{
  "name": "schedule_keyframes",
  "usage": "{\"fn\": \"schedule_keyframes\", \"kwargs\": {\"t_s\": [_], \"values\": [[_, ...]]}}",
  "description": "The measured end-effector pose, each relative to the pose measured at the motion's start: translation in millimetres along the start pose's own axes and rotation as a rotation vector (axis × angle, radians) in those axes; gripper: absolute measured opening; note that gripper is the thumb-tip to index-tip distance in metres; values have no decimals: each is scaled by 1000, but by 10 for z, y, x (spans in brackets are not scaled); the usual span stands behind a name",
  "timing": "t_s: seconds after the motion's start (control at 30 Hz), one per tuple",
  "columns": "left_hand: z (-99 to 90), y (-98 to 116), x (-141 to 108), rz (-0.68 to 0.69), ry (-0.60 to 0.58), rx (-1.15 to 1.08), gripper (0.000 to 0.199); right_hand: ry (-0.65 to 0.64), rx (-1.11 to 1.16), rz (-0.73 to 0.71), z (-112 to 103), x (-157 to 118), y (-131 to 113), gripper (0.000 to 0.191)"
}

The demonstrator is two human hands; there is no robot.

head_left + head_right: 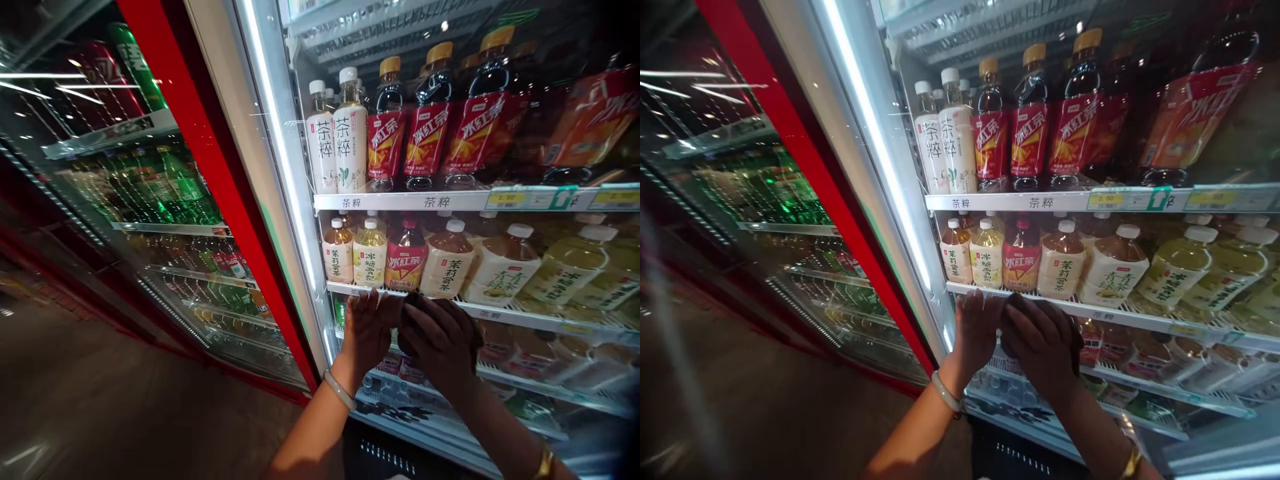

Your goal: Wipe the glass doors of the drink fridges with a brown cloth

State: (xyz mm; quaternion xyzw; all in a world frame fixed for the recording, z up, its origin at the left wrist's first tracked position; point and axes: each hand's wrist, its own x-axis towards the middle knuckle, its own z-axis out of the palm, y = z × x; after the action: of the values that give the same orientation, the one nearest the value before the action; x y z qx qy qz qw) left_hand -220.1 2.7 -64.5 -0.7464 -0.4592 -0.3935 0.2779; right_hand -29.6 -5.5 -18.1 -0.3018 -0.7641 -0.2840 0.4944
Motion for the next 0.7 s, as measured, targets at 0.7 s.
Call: {"fn": "schedule_keyframes", "kwargs": {"t_s": [0.7], "values": [[-507, -196, 205, -41, 31, 49, 66, 180, 175, -41, 29, 517, 215, 47]]}}
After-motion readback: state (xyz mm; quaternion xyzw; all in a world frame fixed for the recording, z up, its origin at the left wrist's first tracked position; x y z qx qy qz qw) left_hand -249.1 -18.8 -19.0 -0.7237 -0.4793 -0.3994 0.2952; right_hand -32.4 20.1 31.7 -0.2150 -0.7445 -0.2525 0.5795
